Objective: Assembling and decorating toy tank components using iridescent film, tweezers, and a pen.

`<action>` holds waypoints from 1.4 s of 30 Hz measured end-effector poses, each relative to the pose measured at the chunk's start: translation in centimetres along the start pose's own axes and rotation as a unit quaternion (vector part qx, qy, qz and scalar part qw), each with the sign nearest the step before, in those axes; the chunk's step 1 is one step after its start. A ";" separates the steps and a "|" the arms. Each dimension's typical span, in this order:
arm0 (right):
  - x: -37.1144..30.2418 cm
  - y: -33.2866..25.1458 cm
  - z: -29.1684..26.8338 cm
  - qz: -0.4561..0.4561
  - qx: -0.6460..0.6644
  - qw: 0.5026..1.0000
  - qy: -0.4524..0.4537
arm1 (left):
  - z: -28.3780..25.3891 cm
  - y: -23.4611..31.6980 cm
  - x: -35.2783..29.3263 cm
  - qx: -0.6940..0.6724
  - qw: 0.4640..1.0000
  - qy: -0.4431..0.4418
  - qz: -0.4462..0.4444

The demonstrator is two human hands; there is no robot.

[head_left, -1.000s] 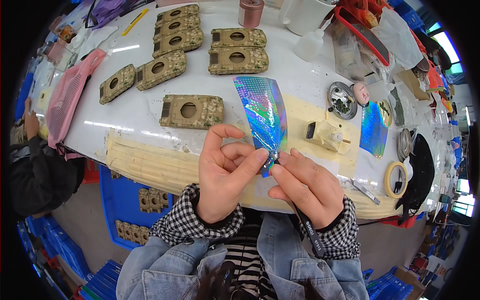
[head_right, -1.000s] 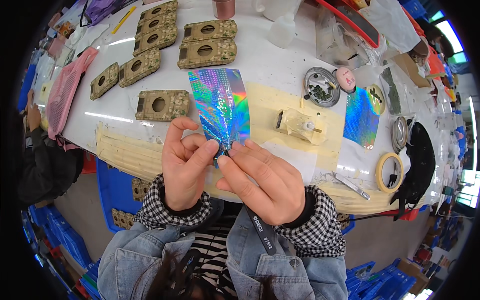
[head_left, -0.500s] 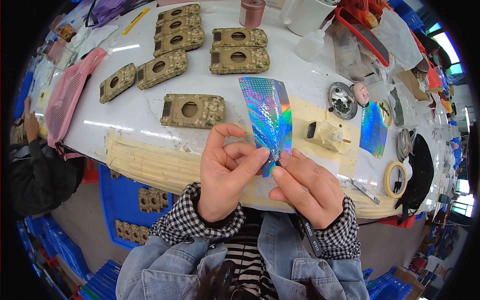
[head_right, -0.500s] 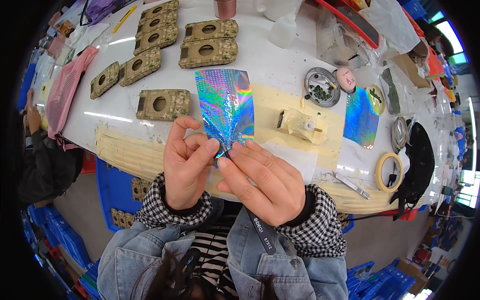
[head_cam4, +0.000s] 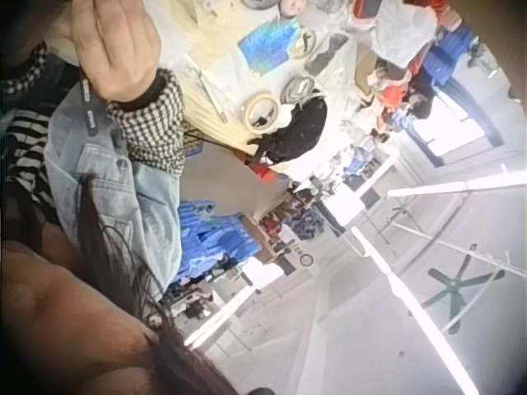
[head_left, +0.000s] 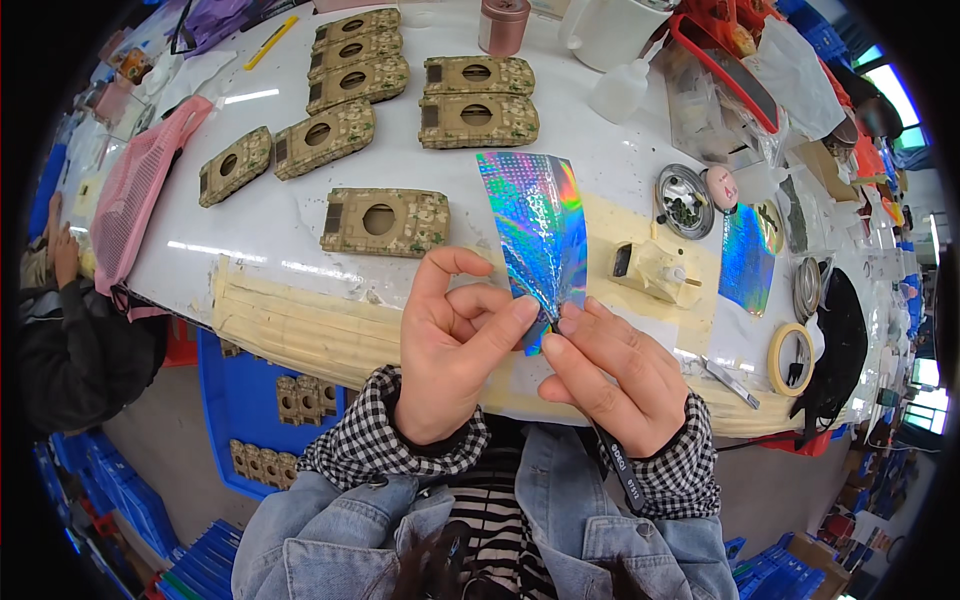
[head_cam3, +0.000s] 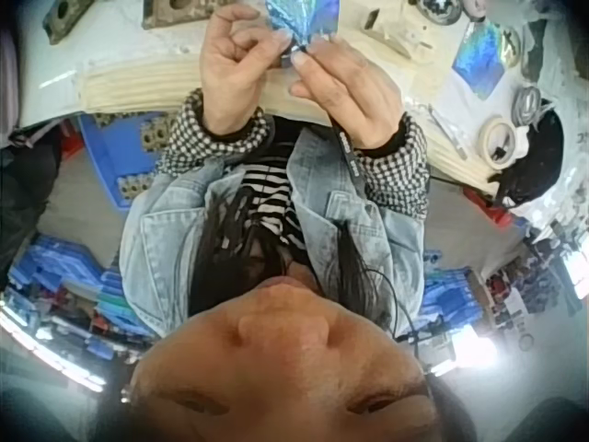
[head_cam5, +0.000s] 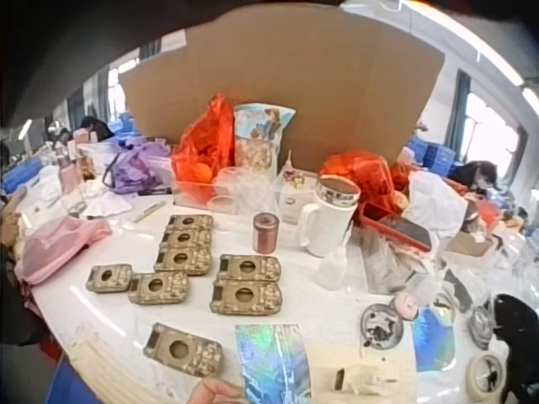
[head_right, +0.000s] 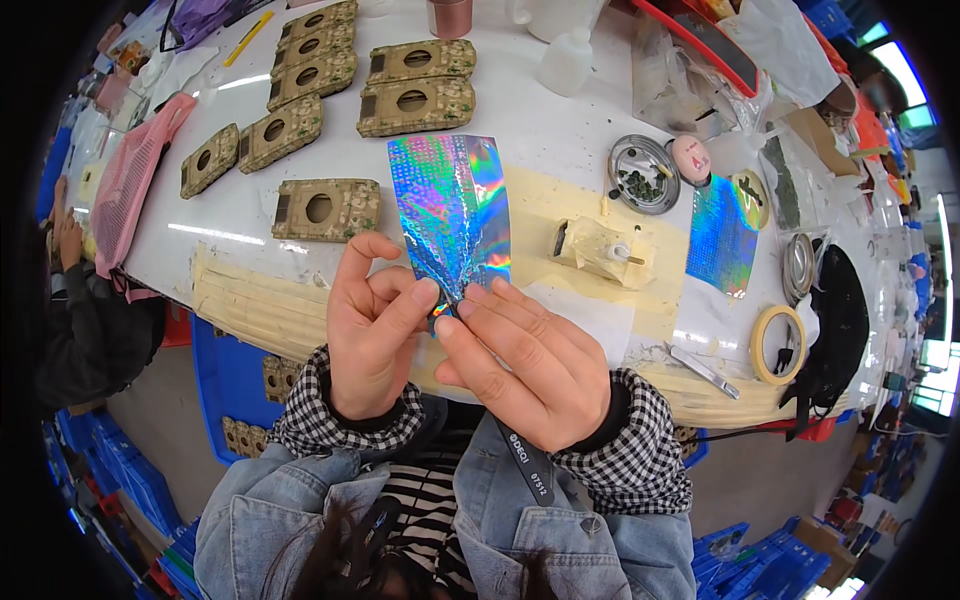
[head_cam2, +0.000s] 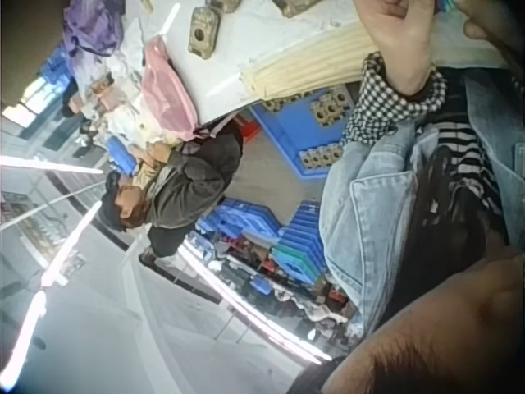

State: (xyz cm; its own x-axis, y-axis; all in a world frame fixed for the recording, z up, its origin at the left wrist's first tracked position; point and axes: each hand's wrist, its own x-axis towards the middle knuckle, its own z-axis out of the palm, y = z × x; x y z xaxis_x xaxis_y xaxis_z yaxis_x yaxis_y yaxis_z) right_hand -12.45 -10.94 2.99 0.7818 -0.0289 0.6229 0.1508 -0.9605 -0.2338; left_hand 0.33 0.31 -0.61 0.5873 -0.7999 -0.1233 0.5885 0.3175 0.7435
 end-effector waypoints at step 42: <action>-0.1 -0.2 -0.2 0.069 0.079 0.994 -0.006 | -0.2 -0.6 -0.3 0.056 0.994 -0.021 0.090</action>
State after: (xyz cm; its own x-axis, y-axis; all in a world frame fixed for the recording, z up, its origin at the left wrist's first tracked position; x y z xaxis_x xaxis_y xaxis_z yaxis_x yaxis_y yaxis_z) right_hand -12.73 -10.81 3.13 0.8089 -0.1533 0.5677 0.1342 -0.8918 -0.4320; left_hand -0.11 0.45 -1.15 0.6530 -0.7561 0.0438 0.4087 0.4005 0.8201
